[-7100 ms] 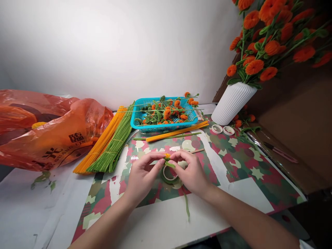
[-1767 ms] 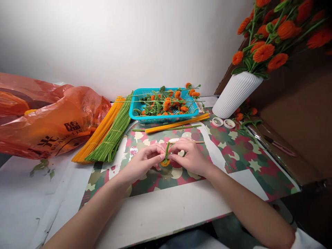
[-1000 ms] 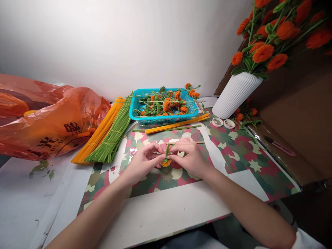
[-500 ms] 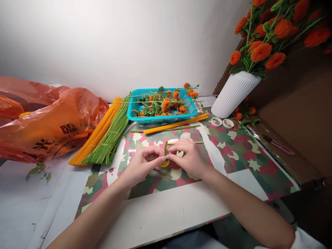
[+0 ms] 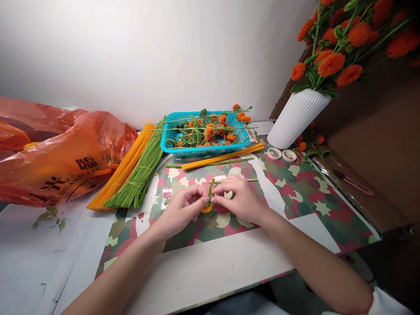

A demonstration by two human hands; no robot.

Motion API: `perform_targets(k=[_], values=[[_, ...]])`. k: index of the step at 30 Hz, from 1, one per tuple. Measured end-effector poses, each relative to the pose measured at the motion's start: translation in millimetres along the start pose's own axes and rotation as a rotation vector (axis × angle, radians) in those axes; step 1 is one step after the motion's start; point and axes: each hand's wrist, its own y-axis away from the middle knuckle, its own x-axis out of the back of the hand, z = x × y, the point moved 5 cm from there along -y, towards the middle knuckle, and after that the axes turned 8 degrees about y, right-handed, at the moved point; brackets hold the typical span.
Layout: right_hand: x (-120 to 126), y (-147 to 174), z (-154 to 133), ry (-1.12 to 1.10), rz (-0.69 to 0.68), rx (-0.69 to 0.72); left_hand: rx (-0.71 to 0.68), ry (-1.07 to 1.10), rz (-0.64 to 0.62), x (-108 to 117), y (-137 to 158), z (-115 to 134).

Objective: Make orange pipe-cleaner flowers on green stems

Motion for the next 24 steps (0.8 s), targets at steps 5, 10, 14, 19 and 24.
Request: perform_targets(k=[5,10,14,19,24], values=[[-4,0,2,-0.101,-0.008,-0.006,0.015,0.023,0.01,1,0,0],[-2,0,0,-0.185,-0.043,0.008,0.128,0.112,-0.083,0,1,-3],[-4,-1,-4,-0.241,-0.189,0.105,0.289,0.239,-0.19,-4,5,-7],[-8,-1,0,-0.348,-0.224,0.089,0.403,0.416,-0.21,-3,6,-14],[-10,1,1,-0.295,-0.241,0.061,0.398,0.446,-0.172,-1,4,-18]])
